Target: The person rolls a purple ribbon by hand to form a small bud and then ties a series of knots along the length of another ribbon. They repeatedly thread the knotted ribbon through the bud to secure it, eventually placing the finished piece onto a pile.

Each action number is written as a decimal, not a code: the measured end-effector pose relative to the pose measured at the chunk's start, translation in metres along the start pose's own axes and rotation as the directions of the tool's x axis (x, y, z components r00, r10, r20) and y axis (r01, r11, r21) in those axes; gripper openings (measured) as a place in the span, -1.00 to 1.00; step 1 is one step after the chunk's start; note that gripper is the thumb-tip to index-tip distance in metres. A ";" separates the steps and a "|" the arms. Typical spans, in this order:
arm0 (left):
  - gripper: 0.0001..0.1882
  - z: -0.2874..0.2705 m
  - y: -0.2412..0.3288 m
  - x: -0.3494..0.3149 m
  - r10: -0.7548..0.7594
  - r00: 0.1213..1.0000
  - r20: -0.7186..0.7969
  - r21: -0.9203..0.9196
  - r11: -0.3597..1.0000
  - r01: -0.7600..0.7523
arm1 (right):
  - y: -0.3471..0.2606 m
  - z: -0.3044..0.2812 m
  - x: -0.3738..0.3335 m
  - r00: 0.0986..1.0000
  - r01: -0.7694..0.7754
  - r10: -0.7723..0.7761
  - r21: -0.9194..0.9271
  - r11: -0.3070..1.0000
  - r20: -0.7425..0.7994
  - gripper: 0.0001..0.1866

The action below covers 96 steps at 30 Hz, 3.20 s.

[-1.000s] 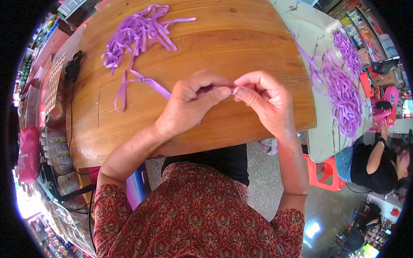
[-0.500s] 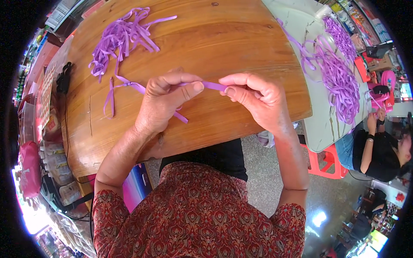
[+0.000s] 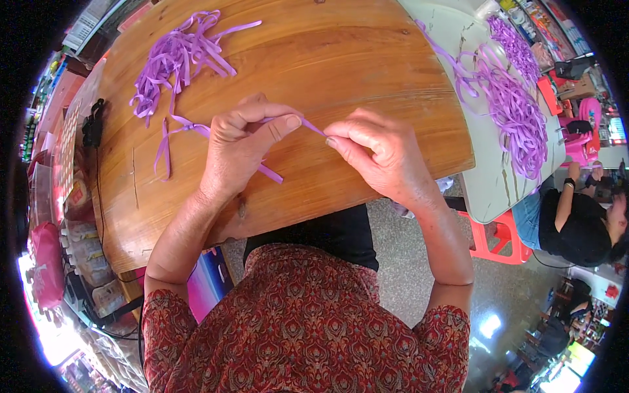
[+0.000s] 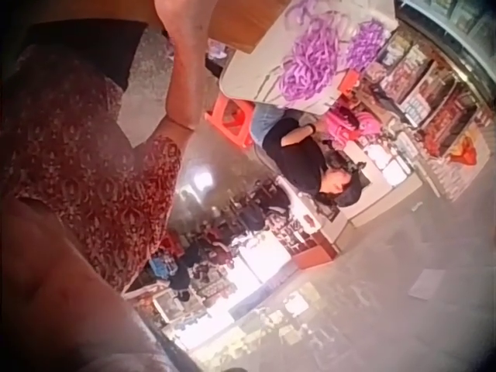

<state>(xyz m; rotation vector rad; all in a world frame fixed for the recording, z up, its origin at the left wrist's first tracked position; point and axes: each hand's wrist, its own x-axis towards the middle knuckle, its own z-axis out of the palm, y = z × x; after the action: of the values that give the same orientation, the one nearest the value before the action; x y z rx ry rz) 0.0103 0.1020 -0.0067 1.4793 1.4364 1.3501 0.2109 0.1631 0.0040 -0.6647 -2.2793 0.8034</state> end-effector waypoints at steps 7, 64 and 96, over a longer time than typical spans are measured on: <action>-0.88 0.001 0.000 0.001 -0.109 0.994 -0.017 -0.167 0.980 0.105 | 0.004 0.010 -0.004 0.965 -0.261 0.205 0.572 0.777 0.162 -0.85; -0.85 -0.005 -0.011 0.003 -0.397 0.910 0.120 -0.314 0.855 0.414 | 0.008 0.016 0.032 0.861 0.490 -0.501 -0.393 0.778 0.082 -0.53; -0.91 0.007 -0.002 -0.002 -0.306 0.952 -0.019 -0.398 0.876 0.274 | 0.003 0.032 0.031 0.951 0.206 -0.192 0.035 0.978 -0.243 -0.82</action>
<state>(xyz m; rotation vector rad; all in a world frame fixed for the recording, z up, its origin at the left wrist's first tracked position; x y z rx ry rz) 0.0167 0.1020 -0.0111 0.9195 1.2812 1.4158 0.1687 0.1732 -0.0061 -0.4665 -2.0565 0.6548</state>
